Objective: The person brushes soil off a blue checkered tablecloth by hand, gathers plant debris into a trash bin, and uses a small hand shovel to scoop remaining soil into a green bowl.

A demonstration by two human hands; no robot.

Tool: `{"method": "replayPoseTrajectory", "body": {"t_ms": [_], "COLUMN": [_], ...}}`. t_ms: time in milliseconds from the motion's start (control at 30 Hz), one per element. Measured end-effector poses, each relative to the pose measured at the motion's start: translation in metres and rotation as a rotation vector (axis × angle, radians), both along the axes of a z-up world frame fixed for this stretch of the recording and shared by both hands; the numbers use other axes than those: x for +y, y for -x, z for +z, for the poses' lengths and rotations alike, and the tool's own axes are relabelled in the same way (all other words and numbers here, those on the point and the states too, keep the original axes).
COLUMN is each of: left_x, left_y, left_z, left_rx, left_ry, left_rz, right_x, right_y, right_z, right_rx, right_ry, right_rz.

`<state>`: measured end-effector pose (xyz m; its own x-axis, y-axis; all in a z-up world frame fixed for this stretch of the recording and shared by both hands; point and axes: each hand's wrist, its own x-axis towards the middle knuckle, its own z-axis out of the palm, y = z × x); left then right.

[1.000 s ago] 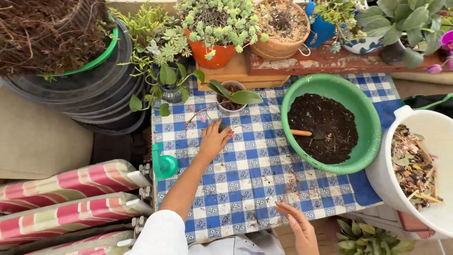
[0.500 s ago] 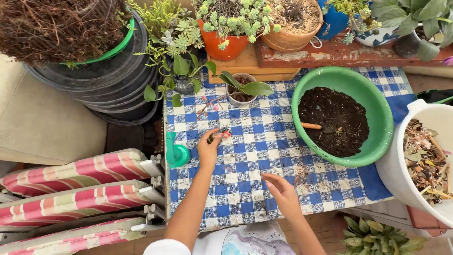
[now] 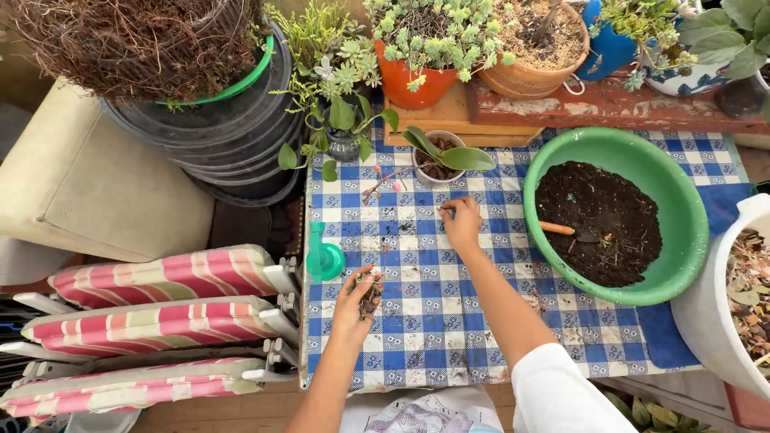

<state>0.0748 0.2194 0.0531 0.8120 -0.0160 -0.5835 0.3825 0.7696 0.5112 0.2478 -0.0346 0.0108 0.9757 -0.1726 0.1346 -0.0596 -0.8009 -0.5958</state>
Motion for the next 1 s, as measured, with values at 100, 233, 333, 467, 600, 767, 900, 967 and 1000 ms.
{"method": "replayPoseTrajectory", "body": {"t_ms": [100, 233, 333, 467, 600, 767, 900, 967, 1000], "left_x": [0.000, -0.004, -0.012, -0.028, -0.036, -0.021, -0.002, 0.004, 0.008], "left_y": [-0.003, -0.003, -0.005, -0.007, -0.017, -0.006, 0.011, 0.012, 0.012], "left_z": [0.004, -0.013, -0.030, -0.031, -0.007, -0.007, -0.005, -0.010, -0.013], "left_rx": [0.028, 0.046, 0.014, 0.019, 0.081, 0.008, -0.011, -0.005, 0.004], "left_ry": [0.053, 0.087, 0.118, 0.184, 0.313, 0.359, 0.353, 0.350, 0.347], "left_rz": [0.023, 0.025, 0.008, -0.042, -0.006, -0.023, -0.017, -0.003, 0.010], "right_x": [0.002, 0.011, 0.040, 0.079, 0.081, 0.042, 0.031, 0.055, 0.067], "right_y": [0.014, 0.053, 0.094, 0.143, 0.153, 0.121, 0.073, 0.060, 0.054], "right_z": [0.008, 0.032, 0.079, 0.126, 0.132, 0.111, 0.037, 0.040, 0.041], "right_rx": [0.011, -0.074, -0.159, -0.132, -0.183, -0.069, 0.090, 0.128, 0.169], "right_ry": [0.029, 0.048, -0.292, -0.347, -0.166, -0.326, -0.125, -0.082, -0.042], "right_rz": [-0.027, 0.027, 0.121, 0.351, 0.505, 0.234, 0.297, 0.296, 0.292]}}
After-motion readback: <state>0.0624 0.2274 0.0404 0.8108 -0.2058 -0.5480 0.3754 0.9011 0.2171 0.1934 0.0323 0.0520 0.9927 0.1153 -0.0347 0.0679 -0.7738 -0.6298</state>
